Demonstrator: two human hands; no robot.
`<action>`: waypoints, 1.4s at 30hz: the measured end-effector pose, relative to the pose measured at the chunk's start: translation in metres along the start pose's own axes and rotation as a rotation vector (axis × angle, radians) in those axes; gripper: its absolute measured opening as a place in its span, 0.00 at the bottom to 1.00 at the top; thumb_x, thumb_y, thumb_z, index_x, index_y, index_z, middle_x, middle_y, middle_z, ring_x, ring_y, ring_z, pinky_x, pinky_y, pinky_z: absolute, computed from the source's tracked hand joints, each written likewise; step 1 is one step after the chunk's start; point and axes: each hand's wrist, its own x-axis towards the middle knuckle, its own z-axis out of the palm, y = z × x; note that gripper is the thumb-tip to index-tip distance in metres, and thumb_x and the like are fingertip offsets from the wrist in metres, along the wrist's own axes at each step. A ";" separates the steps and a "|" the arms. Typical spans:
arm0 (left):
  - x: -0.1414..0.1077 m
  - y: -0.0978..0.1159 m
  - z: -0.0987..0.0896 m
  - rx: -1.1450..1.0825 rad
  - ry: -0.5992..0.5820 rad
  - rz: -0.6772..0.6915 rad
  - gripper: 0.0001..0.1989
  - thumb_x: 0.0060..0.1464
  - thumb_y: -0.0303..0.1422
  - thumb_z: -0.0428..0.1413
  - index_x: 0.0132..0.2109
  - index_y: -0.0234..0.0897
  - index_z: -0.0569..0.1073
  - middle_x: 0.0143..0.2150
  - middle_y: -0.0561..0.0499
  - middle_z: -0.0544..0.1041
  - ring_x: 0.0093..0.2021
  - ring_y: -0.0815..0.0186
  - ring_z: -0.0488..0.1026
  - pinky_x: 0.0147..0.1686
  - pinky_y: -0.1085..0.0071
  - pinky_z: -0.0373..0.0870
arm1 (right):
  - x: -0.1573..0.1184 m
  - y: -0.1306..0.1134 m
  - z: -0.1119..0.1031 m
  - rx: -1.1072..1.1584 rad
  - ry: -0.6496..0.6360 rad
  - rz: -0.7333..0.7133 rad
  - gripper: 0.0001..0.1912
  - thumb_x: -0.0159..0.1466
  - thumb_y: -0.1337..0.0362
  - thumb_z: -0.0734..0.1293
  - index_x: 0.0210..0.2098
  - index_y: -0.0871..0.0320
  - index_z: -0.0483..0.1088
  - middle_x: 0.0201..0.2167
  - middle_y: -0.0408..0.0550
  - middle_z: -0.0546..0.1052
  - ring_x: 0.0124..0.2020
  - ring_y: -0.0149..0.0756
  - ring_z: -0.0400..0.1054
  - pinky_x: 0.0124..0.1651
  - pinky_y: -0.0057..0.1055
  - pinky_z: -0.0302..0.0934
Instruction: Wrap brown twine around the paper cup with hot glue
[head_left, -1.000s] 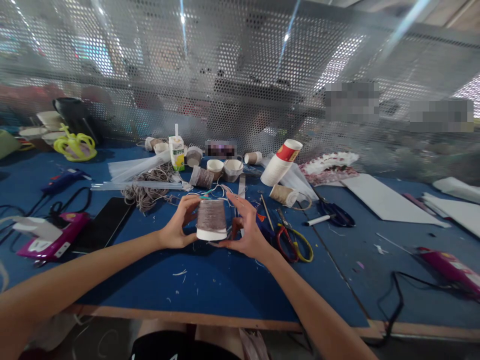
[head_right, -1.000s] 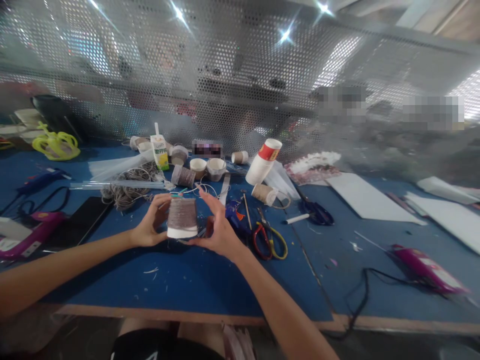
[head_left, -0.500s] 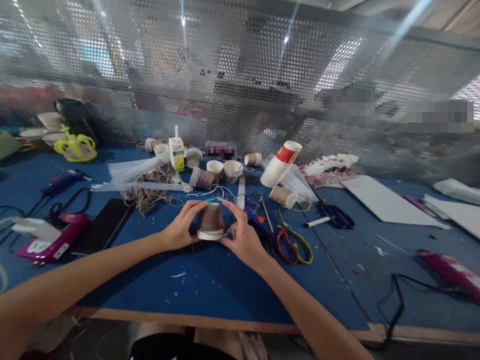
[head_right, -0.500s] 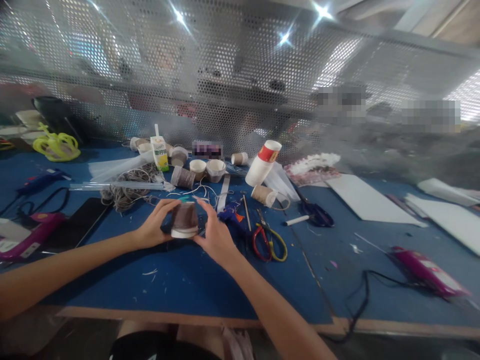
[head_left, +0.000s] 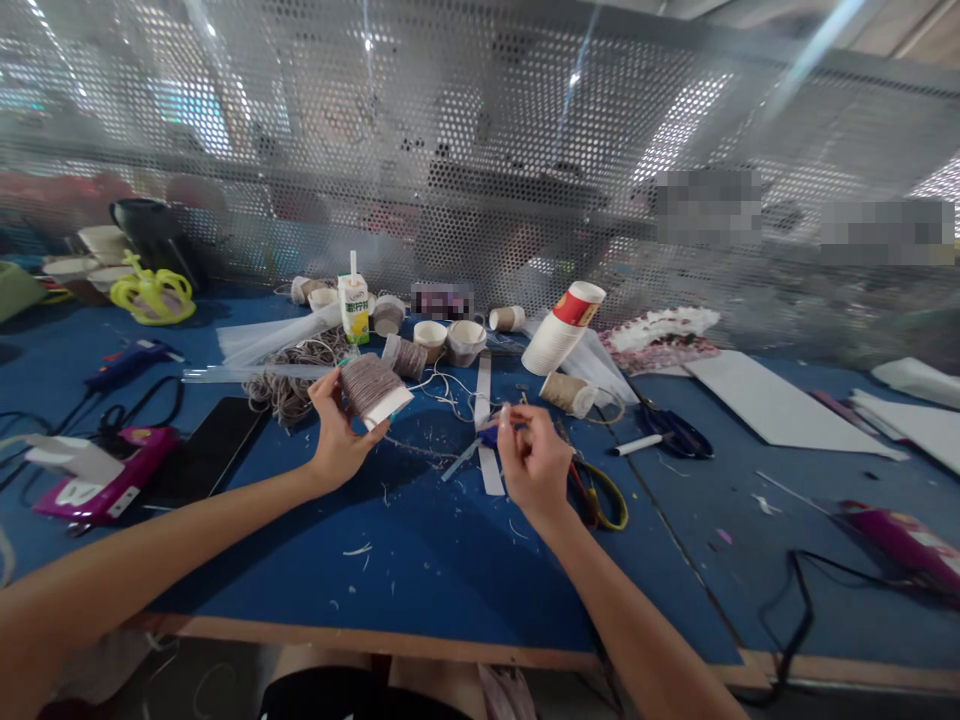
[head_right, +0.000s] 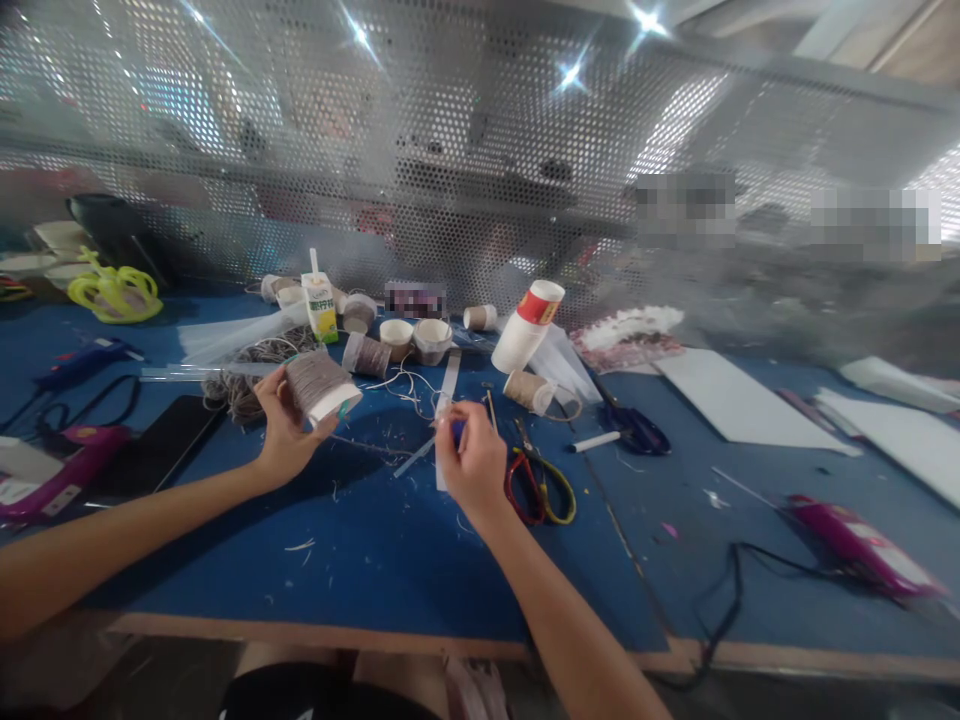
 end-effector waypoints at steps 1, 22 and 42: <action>0.000 -0.001 0.000 -0.021 0.000 0.000 0.41 0.46 0.38 0.62 0.62 0.50 0.47 0.58 0.44 0.50 0.59 0.54 0.59 0.49 0.58 0.74 | 0.005 0.005 -0.002 -0.040 0.010 0.061 0.11 0.65 0.55 0.61 0.40 0.56 0.63 0.30 0.47 0.74 0.21 0.32 0.66 0.30 0.32 0.62; -0.001 -0.004 0.001 -0.224 0.066 0.124 0.40 0.42 0.41 0.65 0.60 0.49 0.56 0.56 0.48 0.58 0.56 0.58 0.63 0.58 0.58 0.64 | 0.030 0.032 -0.004 -0.158 -0.246 0.519 0.08 0.49 0.64 0.66 0.28 0.59 0.66 0.28 0.54 0.73 0.35 0.49 0.70 0.39 0.38 0.63; 0.006 -0.009 0.001 -0.364 0.020 -0.145 0.36 0.46 0.40 0.63 0.59 0.48 0.55 0.56 0.46 0.63 0.55 0.56 0.67 0.53 0.58 0.69 | 0.034 0.027 -0.009 0.807 -0.071 0.527 0.15 0.51 0.53 0.70 0.20 0.59 0.68 0.10 0.38 0.65 0.09 0.23 0.53 0.09 0.22 0.46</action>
